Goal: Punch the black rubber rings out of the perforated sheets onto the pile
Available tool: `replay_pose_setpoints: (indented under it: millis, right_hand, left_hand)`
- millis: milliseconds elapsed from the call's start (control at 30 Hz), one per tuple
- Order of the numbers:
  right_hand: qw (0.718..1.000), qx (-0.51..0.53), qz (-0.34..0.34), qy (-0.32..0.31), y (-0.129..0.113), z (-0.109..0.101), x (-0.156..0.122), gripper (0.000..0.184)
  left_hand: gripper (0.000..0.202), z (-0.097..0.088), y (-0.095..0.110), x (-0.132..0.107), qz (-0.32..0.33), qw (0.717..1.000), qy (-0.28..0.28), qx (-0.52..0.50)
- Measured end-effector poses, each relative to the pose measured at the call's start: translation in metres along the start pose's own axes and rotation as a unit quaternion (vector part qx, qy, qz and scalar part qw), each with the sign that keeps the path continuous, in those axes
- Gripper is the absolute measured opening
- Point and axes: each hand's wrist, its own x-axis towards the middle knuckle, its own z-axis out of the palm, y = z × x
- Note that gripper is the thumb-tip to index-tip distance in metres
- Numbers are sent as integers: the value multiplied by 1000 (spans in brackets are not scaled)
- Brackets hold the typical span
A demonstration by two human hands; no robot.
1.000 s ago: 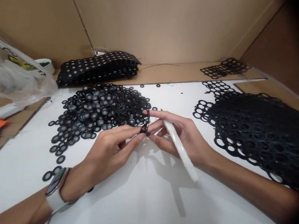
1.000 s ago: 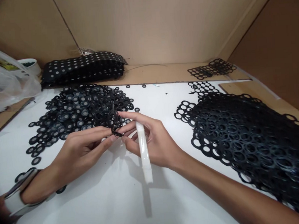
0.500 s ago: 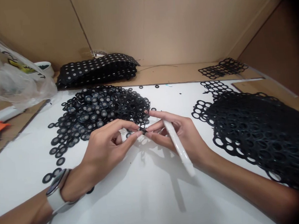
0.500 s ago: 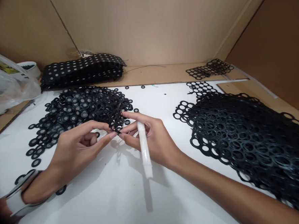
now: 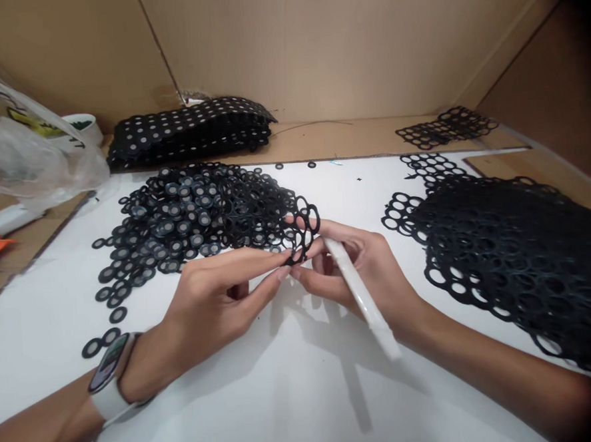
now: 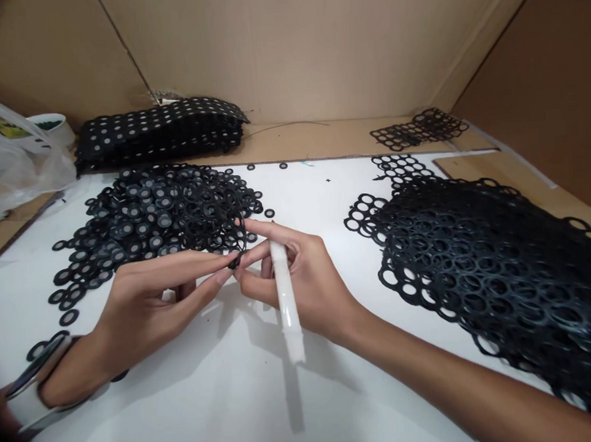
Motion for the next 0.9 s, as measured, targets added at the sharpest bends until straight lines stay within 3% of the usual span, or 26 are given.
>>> replay_pose_setpoints:
  millis: [400,533,600,733,833,900]
  right_hand:
    - [1000,-1,-18,0,-8,10,-8,75]
    - [999,-9,-35,-1,-9,9,-5,52]
    - [998,-18,-58,22,-9,4,-2,45]
    - [991,-37,-95,82,-7,-13,8,53]
    - [988,-52,-110,92,-1,-29,19,50]
    - [988,-63,-109,92,4,-35,27,43]
  left_hand:
    - [18,-2,11,0,-2,1000,-5,14]
    - [14,-2,12,4,-47,999,2,22]
    - [19,-9,3,8,-77,996,33,40]
    - [29,-41,-40,22,-117,976,132,131]
    - [26,-66,-71,31,-110,962,109,226]
    - [26,-74,-81,34,-104,957,67,263]
